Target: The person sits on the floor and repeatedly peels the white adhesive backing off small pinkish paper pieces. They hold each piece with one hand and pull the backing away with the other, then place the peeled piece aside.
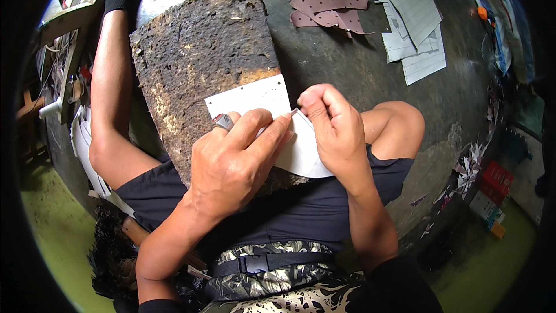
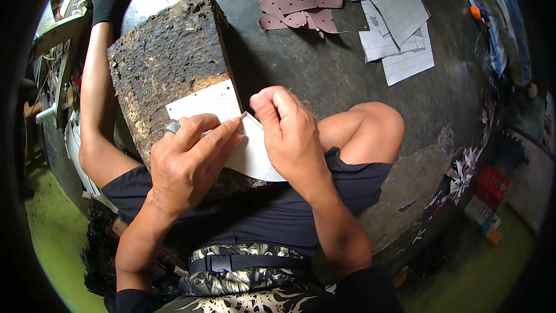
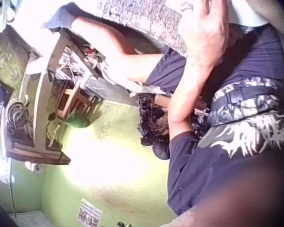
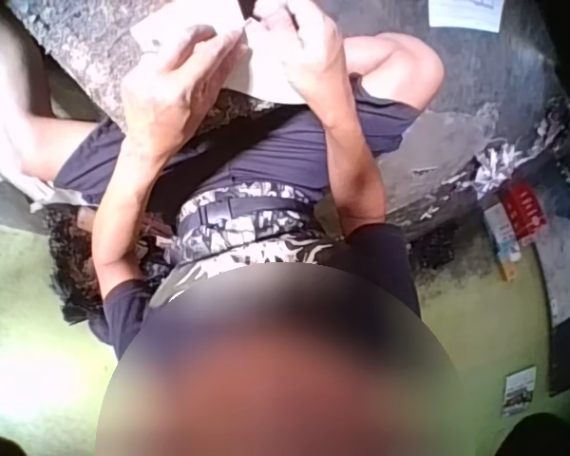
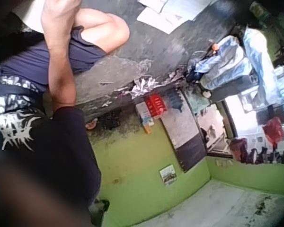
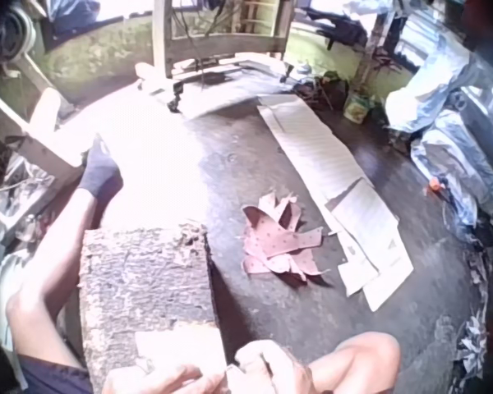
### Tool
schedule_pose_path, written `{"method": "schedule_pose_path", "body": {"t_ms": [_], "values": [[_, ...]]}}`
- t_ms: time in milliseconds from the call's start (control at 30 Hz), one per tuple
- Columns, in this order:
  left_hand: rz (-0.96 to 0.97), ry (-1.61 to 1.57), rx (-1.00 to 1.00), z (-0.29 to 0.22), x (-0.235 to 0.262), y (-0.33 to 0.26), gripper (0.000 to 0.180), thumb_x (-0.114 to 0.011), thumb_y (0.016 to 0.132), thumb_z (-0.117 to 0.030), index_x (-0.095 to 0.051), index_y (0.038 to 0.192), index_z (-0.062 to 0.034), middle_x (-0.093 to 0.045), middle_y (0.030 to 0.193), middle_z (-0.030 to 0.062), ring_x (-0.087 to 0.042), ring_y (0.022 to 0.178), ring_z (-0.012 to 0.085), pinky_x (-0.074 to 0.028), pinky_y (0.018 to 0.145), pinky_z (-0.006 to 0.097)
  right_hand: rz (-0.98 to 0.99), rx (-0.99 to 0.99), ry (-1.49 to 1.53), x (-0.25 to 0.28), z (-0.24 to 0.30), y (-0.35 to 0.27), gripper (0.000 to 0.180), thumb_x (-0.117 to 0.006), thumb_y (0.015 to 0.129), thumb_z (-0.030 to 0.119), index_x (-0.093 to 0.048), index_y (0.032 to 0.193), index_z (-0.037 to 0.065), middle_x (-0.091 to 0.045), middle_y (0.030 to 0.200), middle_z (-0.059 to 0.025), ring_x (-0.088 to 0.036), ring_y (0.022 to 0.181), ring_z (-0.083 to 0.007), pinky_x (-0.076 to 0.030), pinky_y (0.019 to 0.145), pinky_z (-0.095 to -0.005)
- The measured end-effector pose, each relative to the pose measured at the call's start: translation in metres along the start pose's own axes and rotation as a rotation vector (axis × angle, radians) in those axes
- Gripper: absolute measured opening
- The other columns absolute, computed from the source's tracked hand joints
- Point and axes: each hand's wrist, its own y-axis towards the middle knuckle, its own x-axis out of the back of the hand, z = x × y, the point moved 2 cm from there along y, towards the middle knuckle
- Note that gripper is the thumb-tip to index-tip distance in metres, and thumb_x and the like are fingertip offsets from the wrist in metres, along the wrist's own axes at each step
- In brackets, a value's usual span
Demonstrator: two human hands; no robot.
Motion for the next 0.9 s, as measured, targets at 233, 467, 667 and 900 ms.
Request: {"method": "schedule_pose_path", "body": {"t_ms": [233,467,667,900], "values": [[-0.066,-0.022,-0.009,0.002,-0.003,0.001,0.030,-0.093,0.091,-0.012,-0.086,0.120,-0.0083,-0.074,0.101,0.0027,-0.064,0.076,0.0227,-0.053,0.065,0.038,0.080,0.073,-0.117,-0.007,0.017,-0.010,0.026,-0.065,0.121,0.026,-0.064,0.110,0.002,-0.075,0.101,-0.0193,-0.072,0.096,-0.0432,-0.056,0.082,-0.0516],[-0.109,-0.058,-0.036,0.011,-0.005,-0.003,0.033,-0.097,0.087,-0.014,-0.087,0.119,-0.0125,-0.074,0.102,0.0002,-0.063,0.082,0.0236,-0.051,0.074,0.040,0.142,-0.079,0.206,-0.010,-0.003,-0.005,0.031,-0.066,0.123,0.031,-0.064,0.113,0.001,-0.065,0.088,-0.0129,-0.060,0.080,-0.0188,-0.054,0.076,-0.0387],[-0.103,-0.074,-0.038,0.015,-0.006,-0.004,0.033,-0.099,0.086,-0.017,-0.088,0.116,-0.0140,-0.073,0.101,-0.0010,-0.063,0.085,0.0226,-0.049,0.076,0.041,0.183,-0.090,0.213,-0.006,-0.008,-0.003,0.027,-0.064,0.124,0.027,-0.066,0.114,0.003,-0.059,0.097,0.0044,-0.052,0.091,-0.0040,-0.048,0.080,-0.0234],[-0.095,-0.091,-0.027,0.016,-0.008,-0.004,0.033,-0.100,0.084,-0.018,-0.089,0.114,-0.0143,-0.073,0.100,-0.0022,-0.063,0.085,0.0211,-0.047,0.078,0.040,0.164,-0.088,0.214,-0.006,-0.018,0.001,0.028,-0.065,0.123,0.029,-0.067,0.114,0.002,-0.064,0.093,-0.0015,-0.057,0.086,-0.0084,-0.051,0.077,-0.0283]]}}
